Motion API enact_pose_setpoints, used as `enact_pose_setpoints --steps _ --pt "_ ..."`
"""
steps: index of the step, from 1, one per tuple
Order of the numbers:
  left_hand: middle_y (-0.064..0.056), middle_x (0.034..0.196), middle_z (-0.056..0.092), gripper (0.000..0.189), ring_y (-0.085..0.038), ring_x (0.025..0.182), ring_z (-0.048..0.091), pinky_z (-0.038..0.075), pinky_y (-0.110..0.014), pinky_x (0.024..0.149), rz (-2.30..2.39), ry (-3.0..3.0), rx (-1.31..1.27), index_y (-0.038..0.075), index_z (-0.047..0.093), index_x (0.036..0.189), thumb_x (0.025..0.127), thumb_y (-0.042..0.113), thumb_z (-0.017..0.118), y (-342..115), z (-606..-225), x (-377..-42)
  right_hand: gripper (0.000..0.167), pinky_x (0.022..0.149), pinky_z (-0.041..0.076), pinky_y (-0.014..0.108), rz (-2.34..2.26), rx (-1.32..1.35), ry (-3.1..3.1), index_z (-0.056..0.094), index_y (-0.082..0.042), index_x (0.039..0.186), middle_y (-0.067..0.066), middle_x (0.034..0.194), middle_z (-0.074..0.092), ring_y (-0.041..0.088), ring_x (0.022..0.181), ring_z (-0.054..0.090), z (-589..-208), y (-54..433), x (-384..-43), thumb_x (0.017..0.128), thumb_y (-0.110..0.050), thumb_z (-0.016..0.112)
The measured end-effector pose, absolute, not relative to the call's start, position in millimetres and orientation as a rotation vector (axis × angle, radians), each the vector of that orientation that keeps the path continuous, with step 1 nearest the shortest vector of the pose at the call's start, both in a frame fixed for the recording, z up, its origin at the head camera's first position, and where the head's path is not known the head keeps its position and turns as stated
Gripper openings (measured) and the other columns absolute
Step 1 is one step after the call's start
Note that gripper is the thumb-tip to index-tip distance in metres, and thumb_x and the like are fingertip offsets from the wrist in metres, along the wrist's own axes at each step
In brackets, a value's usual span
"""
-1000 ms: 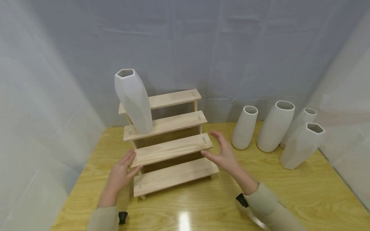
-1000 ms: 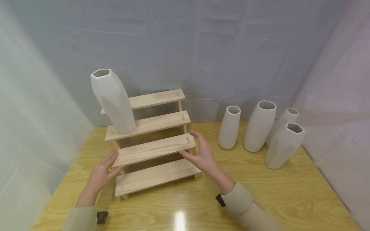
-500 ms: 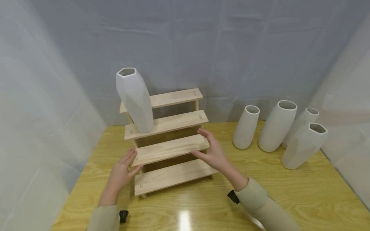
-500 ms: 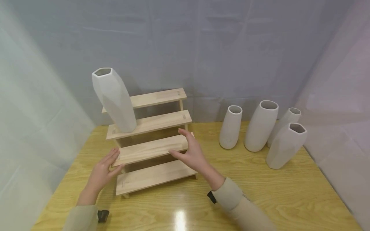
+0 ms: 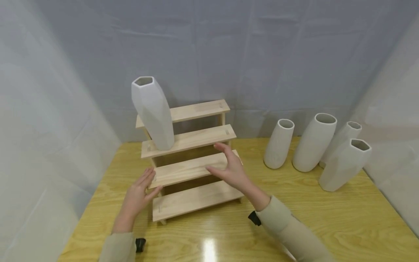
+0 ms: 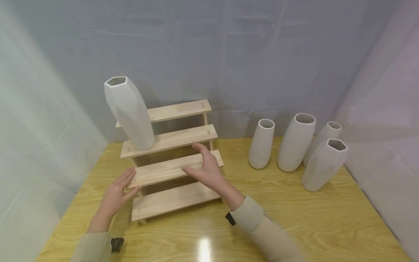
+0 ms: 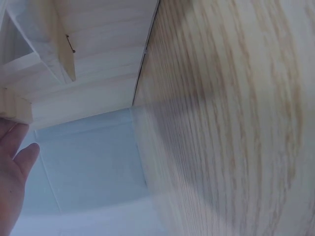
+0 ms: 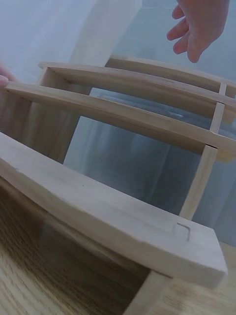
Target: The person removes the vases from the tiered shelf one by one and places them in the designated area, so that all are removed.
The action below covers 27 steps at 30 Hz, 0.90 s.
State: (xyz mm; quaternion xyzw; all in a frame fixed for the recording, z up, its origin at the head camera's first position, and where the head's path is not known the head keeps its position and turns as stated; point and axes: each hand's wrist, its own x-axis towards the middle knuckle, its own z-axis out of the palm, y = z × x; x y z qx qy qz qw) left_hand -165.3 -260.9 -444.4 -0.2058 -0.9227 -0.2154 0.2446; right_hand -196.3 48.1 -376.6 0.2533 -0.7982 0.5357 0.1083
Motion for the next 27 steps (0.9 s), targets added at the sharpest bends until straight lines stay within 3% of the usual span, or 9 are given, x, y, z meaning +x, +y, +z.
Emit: enact_pose_setpoints --steps 17,27 --pt "-0.024 0.127 0.042 0.062 -0.038 0.115 0.041 0.038 -0.051 0.089 -0.584 -2.526 -0.561 -0.010 0.048 0.120 0.070 0.015 0.074 -261.5 -444.5 -165.4 0.072 0.100 0.030 0.038 1.583 0.693 -2.382 0.034 -0.006 0.133 0.007 0.131 0.043 0.019 0.121 0.036 -362.8 22.0 -211.0 0.075 -0.027 0.071" --pt "-0.024 0.127 0.043 0.062 -0.038 0.114 0.042 0.039 -0.051 0.088 -0.574 -2.507 -0.564 -0.010 0.049 0.119 0.068 0.015 0.075 -261.0 -445.3 -165.2 0.075 0.100 0.030 0.040 1.632 0.713 -2.383 0.032 -0.006 0.134 0.007 0.133 0.040 0.019 0.122 0.035 -357.6 4.1 -220.1 0.075 -0.032 0.070"
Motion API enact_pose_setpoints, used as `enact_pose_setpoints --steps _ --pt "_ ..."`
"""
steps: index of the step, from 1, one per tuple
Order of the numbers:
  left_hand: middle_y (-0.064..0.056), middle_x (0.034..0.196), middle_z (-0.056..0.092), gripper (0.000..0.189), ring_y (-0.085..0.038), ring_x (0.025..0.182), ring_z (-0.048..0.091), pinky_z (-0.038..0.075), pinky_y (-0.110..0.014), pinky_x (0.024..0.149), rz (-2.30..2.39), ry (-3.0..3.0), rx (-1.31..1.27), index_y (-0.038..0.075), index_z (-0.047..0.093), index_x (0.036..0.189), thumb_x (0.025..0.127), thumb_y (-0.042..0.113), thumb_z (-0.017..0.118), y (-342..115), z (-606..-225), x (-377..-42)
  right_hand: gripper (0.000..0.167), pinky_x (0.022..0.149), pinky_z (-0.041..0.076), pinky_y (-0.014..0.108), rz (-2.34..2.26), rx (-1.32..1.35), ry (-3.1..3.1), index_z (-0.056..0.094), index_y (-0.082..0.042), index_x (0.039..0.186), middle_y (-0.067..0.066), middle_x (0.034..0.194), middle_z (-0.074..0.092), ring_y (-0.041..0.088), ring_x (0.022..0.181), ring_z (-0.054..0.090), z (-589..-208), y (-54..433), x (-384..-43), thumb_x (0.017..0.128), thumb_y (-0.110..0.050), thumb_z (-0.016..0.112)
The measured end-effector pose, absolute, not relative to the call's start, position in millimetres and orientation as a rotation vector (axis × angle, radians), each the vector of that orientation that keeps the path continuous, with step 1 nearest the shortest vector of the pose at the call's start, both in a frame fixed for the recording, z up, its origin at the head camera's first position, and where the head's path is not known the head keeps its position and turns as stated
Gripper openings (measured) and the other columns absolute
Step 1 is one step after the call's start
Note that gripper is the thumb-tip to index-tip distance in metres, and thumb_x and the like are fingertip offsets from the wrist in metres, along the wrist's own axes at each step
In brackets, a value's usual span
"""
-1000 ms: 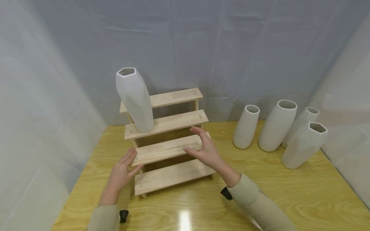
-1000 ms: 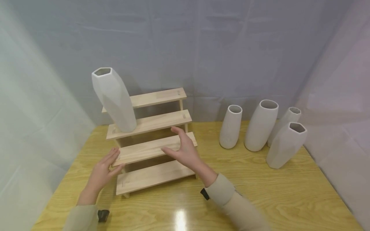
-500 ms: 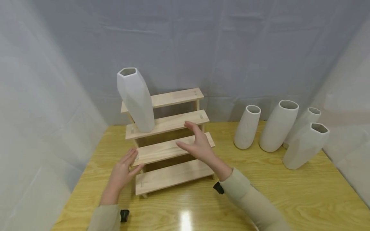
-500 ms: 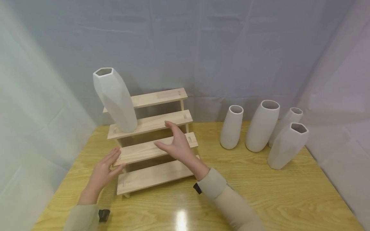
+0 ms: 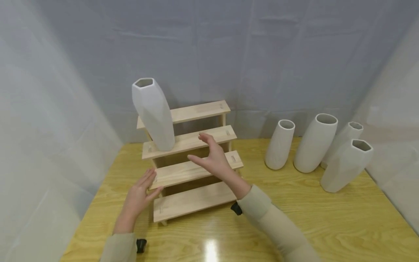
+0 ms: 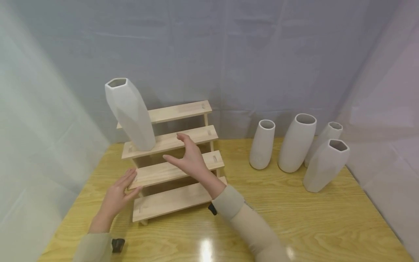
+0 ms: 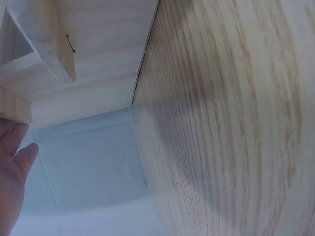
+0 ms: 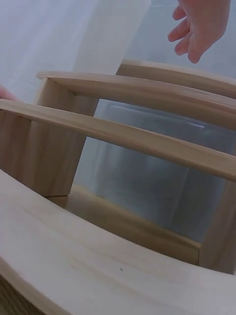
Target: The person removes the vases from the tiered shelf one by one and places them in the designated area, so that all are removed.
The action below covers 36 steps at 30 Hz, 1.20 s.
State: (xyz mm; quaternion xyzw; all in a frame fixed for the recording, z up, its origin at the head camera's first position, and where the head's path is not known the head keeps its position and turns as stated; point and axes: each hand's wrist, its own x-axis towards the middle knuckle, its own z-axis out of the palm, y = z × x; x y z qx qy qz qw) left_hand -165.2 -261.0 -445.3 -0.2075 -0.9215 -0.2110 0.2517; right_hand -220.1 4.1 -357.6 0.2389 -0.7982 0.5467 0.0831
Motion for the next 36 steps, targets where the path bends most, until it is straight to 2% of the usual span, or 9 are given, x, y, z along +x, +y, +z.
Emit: enact_pose_setpoints --steps 12,18,26,36 --pt "-0.024 0.125 0.044 0.060 -0.038 0.114 0.043 0.039 -0.050 0.089 -0.578 -2.470 -0.588 -0.010 0.051 0.118 0.071 0.021 0.073 -262.6 -447.4 -166.9 0.073 0.097 0.035 0.039 1.655 0.724 -2.344 0.033 -0.007 0.133 0.008 0.132 0.041 0.018 0.122 0.036 -338.2 -18.5 -231.9 0.075 -0.028 0.071" --pt "-0.024 0.125 0.044 0.062 -0.038 0.114 0.043 0.039 -0.050 0.088 -0.569 -2.475 -0.595 -0.011 0.050 0.118 0.068 0.016 0.075 -261.7 -446.6 -166.1 0.074 0.096 0.036 0.037 1.706 0.673 -2.351 0.034 -0.007 0.133 0.008 0.132 0.041 0.019 0.120 0.037 -329.3 -31.5 -241.3 0.073 -0.028 0.072" --pt "-0.024 0.125 0.045 0.060 -0.038 0.113 0.043 0.041 -0.050 0.086 -0.556 -2.475 -0.606 -0.010 0.050 0.119 0.077 0.029 0.068 -264.3 -447.3 -165.9 0.079 0.098 0.034 0.034 1.714 0.698 -2.343 0.029 -0.007 0.136 0.008 0.135 0.038 0.017 0.122 0.035 -322.3 -45.5 -252.1 0.074 -0.030 0.072" --pt "-0.025 0.123 0.046 0.059 -0.039 0.112 0.044 0.042 -0.050 0.084 -0.551 -2.430 -0.637 -0.010 0.051 0.118 0.074 0.024 0.071 -263.7 -446.5 -166.3 0.086 0.097 0.036 0.035 1.746 0.653 -2.380 0.025 -0.010 0.138 0.007 0.137 0.035 0.017 0.123 0.034 -310.8 -65.0 -260.3 0.071 -0.033 0.074"
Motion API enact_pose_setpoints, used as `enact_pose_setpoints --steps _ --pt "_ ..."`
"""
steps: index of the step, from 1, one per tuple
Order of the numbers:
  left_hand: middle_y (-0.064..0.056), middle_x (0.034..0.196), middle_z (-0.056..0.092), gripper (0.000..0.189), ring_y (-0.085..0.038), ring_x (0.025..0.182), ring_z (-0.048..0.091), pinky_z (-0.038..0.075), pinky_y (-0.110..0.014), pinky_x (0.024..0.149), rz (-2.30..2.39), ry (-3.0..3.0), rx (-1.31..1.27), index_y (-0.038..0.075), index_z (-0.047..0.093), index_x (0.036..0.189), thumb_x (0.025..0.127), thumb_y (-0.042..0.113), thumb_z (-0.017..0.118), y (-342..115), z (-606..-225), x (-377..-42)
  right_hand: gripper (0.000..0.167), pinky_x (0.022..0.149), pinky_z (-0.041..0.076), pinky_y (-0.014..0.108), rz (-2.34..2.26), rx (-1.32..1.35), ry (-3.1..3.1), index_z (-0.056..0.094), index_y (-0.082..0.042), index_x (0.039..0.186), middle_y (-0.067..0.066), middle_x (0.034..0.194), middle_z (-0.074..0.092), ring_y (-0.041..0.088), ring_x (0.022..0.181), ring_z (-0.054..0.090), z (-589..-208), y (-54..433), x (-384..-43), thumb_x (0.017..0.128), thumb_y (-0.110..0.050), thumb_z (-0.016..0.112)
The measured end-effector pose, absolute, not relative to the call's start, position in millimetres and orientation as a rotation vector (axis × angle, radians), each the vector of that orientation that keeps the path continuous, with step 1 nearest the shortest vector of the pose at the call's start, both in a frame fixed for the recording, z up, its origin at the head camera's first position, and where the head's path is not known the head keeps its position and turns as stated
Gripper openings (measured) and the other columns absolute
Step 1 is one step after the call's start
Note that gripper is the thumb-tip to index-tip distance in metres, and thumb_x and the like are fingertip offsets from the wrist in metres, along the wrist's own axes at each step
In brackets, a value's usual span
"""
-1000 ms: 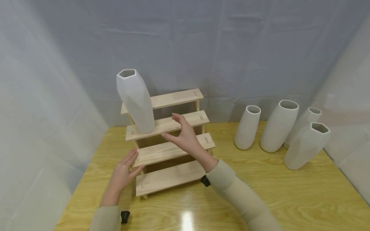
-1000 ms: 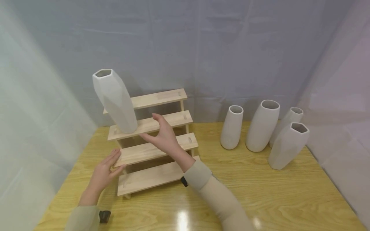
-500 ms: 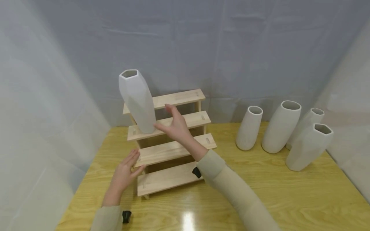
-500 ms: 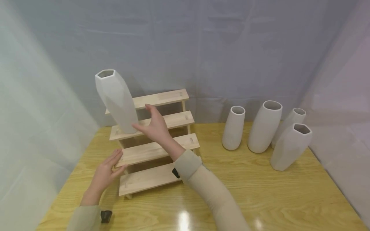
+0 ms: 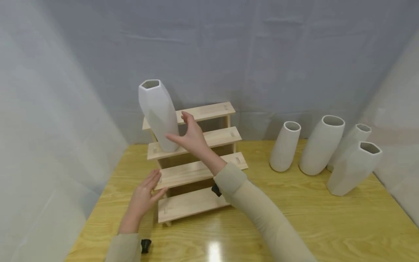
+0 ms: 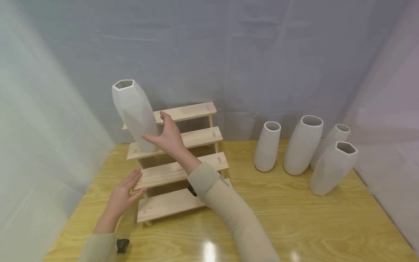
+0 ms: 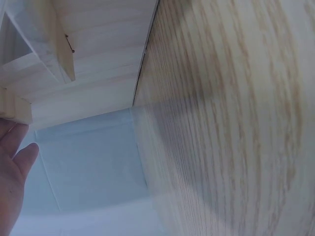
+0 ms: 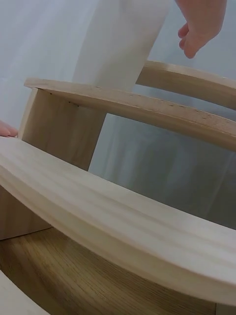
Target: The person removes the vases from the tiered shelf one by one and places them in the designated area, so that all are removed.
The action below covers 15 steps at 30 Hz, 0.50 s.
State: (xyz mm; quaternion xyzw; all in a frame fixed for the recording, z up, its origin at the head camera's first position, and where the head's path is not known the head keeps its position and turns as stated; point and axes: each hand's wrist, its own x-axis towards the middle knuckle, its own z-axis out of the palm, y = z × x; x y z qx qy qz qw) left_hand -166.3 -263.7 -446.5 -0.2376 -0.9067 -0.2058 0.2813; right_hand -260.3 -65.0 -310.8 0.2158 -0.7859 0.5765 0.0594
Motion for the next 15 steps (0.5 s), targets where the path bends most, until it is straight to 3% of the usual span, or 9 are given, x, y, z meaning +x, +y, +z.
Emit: enact_pose_setpoints --steps 5,10,15 --pt "-0.025 0.123 0.046 0.061 -0.039 0.111 0.044 0.042 -0.049 0.085 -0.532 -2.431 -0.630 -0.011 0.051 0.117 0.068 0.016 0.075 -261.1 -445.4 -165.3 0.089 0.096 0.036 0.035 1.748 0.645 -2.399 0.023 -0.009 0.139 0.009 0.138 0.034 0.019 0.123 0.034 -308.5 -71.1 -265.2 0.070 -0.033 0.074" --pt "-0.024 0.124 0.045 0.062 -0.038 0.113 0.044 0.042 -0.049 0.085 -0.523 -2.450 -0.611 -0.010 0.050 0.118 0.067 0.015 0.076 -260.9 -446.0 -164.9 0.089 0.096 0.036 0.037 1.765 0.658 -2.383 0.022 -0.009 0.139 0.010 0.137 0.034 0.020 0.123 0.034 -306.9 -76.8 -268.9 0.070 -0.030 0.075" --pt "-0.024 0.124 0.046 0.062 -0.037 0.113 0.044 0.042 -0.049 0.085 -0.527 -2.446 -0.607 -0.010 0.050 0.119 0.068 0.016 0.075 -261.4 -445.7 -164.7 0.089 0.090 0.041 0.037 1.783 0.715 -2.334 0.023 -0.010 0.139 0.009 0.130 0.041 0.020 0.115 0.042 -307.5 -84.3 -271.9 0.069 -0.028 0.076"
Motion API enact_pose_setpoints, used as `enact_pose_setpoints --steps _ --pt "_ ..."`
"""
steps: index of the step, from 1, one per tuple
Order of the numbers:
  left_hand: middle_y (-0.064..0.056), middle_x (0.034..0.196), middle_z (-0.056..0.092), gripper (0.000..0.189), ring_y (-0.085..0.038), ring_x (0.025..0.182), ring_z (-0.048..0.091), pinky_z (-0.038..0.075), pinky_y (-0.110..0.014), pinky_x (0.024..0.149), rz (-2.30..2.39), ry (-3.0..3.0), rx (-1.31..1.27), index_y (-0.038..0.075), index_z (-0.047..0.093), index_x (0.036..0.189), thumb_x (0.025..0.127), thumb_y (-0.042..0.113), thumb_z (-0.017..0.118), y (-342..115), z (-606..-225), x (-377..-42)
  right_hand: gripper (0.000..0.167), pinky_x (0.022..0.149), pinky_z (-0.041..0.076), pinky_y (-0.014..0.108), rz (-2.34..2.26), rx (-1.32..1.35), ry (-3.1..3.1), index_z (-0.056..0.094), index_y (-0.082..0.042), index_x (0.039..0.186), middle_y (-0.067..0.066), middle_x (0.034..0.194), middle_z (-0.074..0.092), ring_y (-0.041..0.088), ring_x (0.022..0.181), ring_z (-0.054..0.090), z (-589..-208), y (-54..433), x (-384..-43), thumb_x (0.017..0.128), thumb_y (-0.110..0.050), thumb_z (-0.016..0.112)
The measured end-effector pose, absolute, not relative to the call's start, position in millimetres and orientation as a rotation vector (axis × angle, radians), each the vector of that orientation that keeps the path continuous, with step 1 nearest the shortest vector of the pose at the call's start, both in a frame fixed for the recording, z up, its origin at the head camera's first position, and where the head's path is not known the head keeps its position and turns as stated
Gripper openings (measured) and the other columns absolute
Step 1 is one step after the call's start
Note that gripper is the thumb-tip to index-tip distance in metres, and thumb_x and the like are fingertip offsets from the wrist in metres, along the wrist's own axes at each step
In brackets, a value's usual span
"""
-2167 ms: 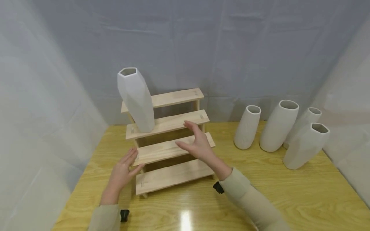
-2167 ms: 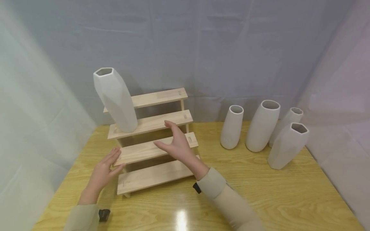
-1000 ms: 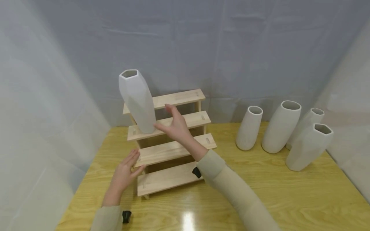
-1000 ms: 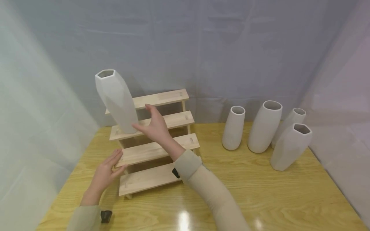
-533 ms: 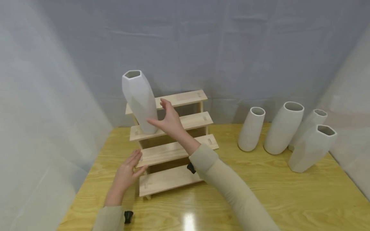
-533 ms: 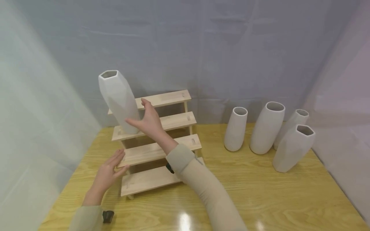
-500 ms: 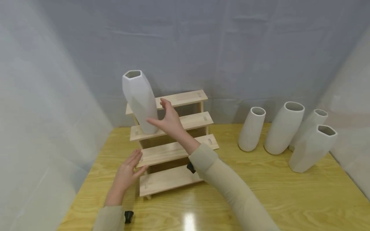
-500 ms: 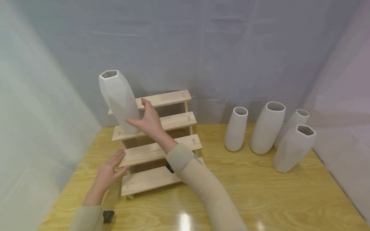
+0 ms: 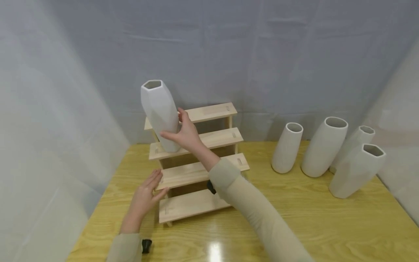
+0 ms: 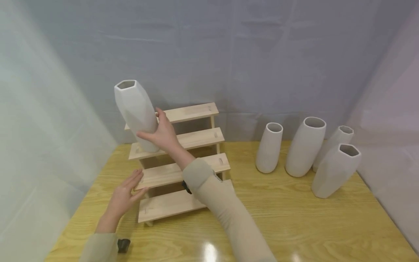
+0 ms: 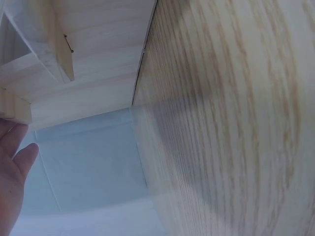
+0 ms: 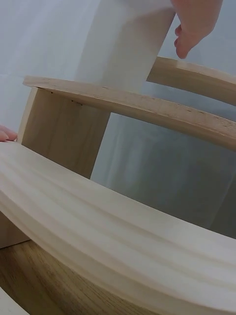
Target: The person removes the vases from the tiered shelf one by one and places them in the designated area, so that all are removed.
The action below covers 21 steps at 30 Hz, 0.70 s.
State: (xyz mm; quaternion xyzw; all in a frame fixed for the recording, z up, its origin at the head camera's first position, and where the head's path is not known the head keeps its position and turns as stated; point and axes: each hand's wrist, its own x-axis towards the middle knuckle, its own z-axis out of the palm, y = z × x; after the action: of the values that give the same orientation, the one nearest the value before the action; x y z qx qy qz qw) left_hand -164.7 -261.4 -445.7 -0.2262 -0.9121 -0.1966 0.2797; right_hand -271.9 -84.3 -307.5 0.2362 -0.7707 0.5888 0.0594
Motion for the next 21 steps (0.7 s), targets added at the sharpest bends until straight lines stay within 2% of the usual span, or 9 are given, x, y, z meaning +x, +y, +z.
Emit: enact_pose_setpoints --steps 4,12,21 --pt "-0.024 0.124 0.046 0.061 -0.037 0.113 0.044 0.043 -0.048 0.085 -0.526 -2.447 -0.615 -0.010 0.050 0.119 0.070 0.019 0.074 -261.7 -445.8 -164.8 0.088 0.087 0.043 0.034 1.816 0.737 -2.310 0.023 -0.011 0.138 0.008 0.127 0.044 0.019 0.110 0.047 -308.7 -88.8 -272.7 0.069 -0.025 0.076" --pt "-0.023 0.125 0.045 0.060 -0.036 0.114 0.043 0.042 -0.048 0.086 -0.534 -2.459 -0.609 -0.010 0.049 0.119 0.075 0.025 0.070 -261.5 -443.9 -165.1 0.086 0.087 0.044 0.033 1.807 0.732 -2.322 0.023 -0.008 0.137 0.010 0.126 0.045 0.021 0.109 0.047 -306.4 -93.5 -271.3 0.070 -0.021 0.076" --pt "-0.023 0.126 0.045 0.061 -0.036 0.115 0.042 0.041 -0.048 0.088 -0.531 -2.482 -0.588 -0.009 0.049 0.120 0.073 0.023 0.072 -261.5 -444.0 -163.9 0.081 0.088 0.043 0.033 1.787 0.690 -2.339 0.027 -0.006 0.134 0.012 0.125 0.047 0.023 0.110 0.048 -305.6 -93.9 -272.6 0.071 -0.019 0.075"
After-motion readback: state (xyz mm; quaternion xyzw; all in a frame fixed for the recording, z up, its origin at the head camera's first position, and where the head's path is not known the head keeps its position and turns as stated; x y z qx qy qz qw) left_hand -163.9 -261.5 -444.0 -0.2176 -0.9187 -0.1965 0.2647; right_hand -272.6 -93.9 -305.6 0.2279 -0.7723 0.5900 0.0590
